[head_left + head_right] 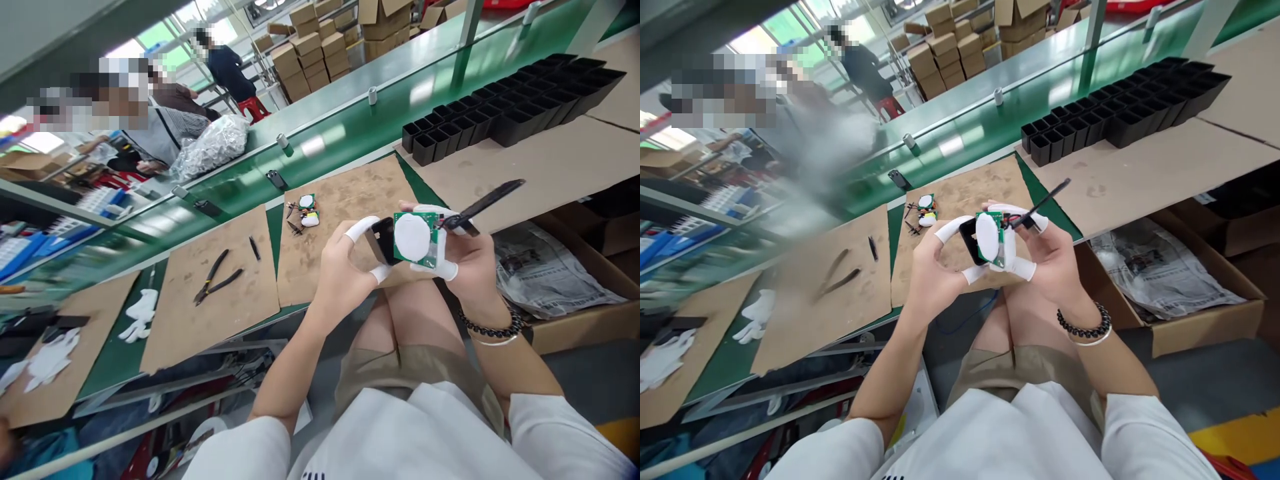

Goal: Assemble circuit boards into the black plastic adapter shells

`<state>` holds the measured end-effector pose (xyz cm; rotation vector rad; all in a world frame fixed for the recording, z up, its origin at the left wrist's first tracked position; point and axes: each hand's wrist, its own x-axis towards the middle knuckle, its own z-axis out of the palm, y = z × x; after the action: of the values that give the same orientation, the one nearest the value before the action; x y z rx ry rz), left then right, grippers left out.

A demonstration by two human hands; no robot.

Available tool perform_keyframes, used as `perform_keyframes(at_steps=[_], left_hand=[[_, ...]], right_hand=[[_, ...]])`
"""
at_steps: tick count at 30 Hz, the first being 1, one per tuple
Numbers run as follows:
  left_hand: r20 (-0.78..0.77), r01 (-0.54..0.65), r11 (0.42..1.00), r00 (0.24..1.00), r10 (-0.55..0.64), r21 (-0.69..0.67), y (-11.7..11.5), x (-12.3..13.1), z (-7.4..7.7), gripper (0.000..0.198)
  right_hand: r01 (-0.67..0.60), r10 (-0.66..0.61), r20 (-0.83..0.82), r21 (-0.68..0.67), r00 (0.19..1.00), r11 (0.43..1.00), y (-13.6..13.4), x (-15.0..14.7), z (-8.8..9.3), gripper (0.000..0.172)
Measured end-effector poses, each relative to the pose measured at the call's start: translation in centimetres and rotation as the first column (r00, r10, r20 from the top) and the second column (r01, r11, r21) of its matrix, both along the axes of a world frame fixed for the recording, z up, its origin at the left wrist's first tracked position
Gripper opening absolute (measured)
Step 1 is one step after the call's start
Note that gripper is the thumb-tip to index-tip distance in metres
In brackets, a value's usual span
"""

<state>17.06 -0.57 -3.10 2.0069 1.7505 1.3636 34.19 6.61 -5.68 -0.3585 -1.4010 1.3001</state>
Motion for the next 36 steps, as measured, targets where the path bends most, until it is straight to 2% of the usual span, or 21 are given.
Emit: perform_keyframes(at_steps=[4, 8, 14, 21, 25, 29, 36], left_hand=[[-0.055, 0.032, 0.999, 0.998, -0.032, -0.013, -0.6, -0.1, 0.8, 0.061], [-0.090, 0.042, 0.999, 0.995, -0.041, 0.007, -1.1, -0.4, 1.6, 0.059], [-0.092, 0.070, 0.997, 0.993, -0.072, -0.023, -1.5, -0.6, 2.2, 0.060], [-0.086, 0.078, 0.996, 0.993, -0.082, -0.046, -2.1, -0.8, 2.2, 0.061], [-0.096, 0.083, 0.996, 0.992, -0.087, -0.043, -2.4, -0.9, 2.4, 0.060], [-0.099, 0.094, 0.995, 0.990, -0.098, -0.040, -2.6, -0.9, 2.6, 0.058], [-0.112, 0.092, 0.995, 0.989, -0.094, -0.026, -2.6, -0.9, 2.6, 0.056]], right_hand=[[-0.023, 0.013, 0.115, 0.082, 0.993, 0.996, -1.1, 0.8, 1.2, 0.032], [-0.017, -0.005, 0.228, 0.095, 0.974, 0.995, -1.3, 1.6, 1.9, 0.032], [-0.038, 0.013, 0.253, 0.096, 0.967, 0.995, -1.3, 1.8, 2.6, 0.037], [-0.044, 0.015, 0.255, 0.109, 0.967, 0.993, -1.5, 1.3, 2.1, 0.034], [-0.084, 0.064, 0.232, 0.076, 0.971, 0.994, -1.7, 1.2, 2.3, 0.033], [-0.114, 0.103, 0.218, 0.039, 0.971, 0.993, -1.9, 1.1, 2.6, 0.038], [-0.112, 0.104, 0.201, 0.028, 0.974, 0.993, -2.2, 0.9, 2.4, 0.036]])
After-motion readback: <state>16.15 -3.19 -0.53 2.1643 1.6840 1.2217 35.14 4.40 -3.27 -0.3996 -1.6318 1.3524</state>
